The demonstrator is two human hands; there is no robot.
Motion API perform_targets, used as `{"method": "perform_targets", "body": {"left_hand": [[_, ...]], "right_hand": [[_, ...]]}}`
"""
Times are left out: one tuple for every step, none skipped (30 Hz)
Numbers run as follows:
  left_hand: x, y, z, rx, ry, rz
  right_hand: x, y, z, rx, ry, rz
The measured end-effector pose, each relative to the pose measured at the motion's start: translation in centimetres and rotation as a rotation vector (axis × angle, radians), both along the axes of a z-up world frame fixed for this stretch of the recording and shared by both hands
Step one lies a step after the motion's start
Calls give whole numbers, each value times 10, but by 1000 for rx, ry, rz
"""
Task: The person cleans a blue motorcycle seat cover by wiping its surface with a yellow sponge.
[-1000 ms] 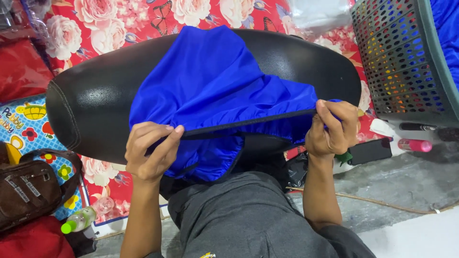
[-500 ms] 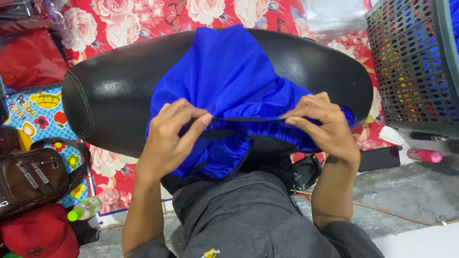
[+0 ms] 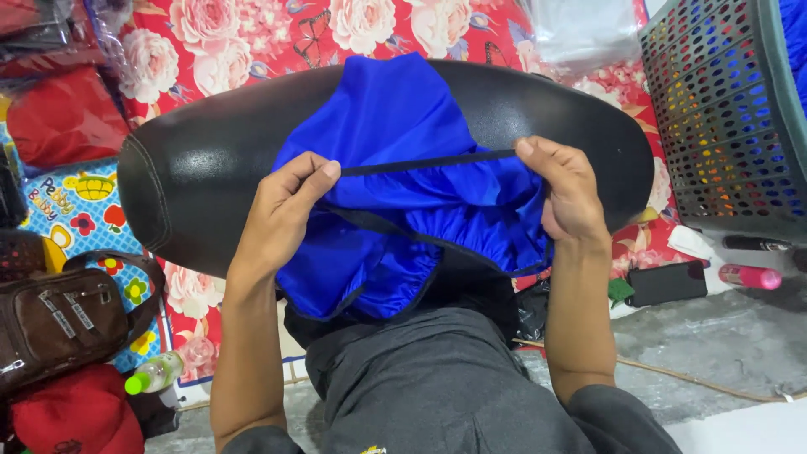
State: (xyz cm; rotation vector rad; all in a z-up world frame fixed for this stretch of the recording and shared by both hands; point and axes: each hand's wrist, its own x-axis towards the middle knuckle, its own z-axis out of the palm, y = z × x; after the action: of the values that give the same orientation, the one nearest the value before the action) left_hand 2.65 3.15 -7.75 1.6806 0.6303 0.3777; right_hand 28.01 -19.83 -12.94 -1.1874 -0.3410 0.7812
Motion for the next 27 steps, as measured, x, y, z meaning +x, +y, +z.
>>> {"method": "perform_targets", "body": {"left_hand": [[3,0,7,5,-3,0],[3,-2,13,117,-53,-55],[2,-5,21,230,-101,-110],[2,-8,34,257,-120,-99],[1,-13,49,408,-148,-123],[-1,-18,62,558,-173,-150],[3,-17,73,584,-188,-143],[4,-20,81,833,-247,-32],[4,-24,89,1081,-304,81],[2,-24,91,1111,-319,102],[-2,-25,94,1158,-378,243],[-7,-24,95,1198,-437,391],[-14,-14,95,1224,-452,417],[-24,-9,92,1220,-451,488],[-31,-4,88,1214,-450,560],[-39,0,83,1217,-453,556],[-46,6,78,1122,-446,589],[-53,13,73,1038,-449,640],[-61,15,68,1052,-463,655],[-69,17,62,959,-340,623],[-76,19,55,864,-219,589],[-84,13,62,857,-213,577],[-90,7,70,871,-105,329],[-92,7,80,890,-9,86],[-87,-4,94,895,-14,81],[-85,-17,106,828,-20,50],[-84,-29,118,761,-26,20]], "right_hand": [[-5,1,9,5,-3,0],[-10,1,18,-26,-156,76],[-16,1,28,-54,-308,151],[-16,-2,34,-29,-332,156],[-16,-4,41,-53,-513,248],[-18,-9,46,-81,-692,330],[-23,1,58,-60,-715,326],[-31,5,68,-44,-923,233],[-40,9,79,-26,-1128,136],[-46,11,87,6,-1153,132],[-53,12,96,-14,-1306,-11],[-60,15,104,-31,-1450,-158],[-59,24,109,6,-1471,-162],[-63,24,111,18,-1473,-195],[-66,25,112,31,-1475,-228],[-68,27,116,31,-1475,-234],[-71,30,119,37,-1487,-227],[-70,38,125,65,-1514,-219],[-73,43,128,87,-1528,-222],[-76,46,130,84,-1533,-235],[-79,50,130,81,-1538,-248],[-86,53,132,66,-1532,-250],[-92,57,133,81,-1544,-273],[-93,66,137,109,-1566,-304],[-102,68,135,109,-1568,-313],[-111,71,134,82,-1534,-267],[-121,74,131,55,-1499,-222]]}}
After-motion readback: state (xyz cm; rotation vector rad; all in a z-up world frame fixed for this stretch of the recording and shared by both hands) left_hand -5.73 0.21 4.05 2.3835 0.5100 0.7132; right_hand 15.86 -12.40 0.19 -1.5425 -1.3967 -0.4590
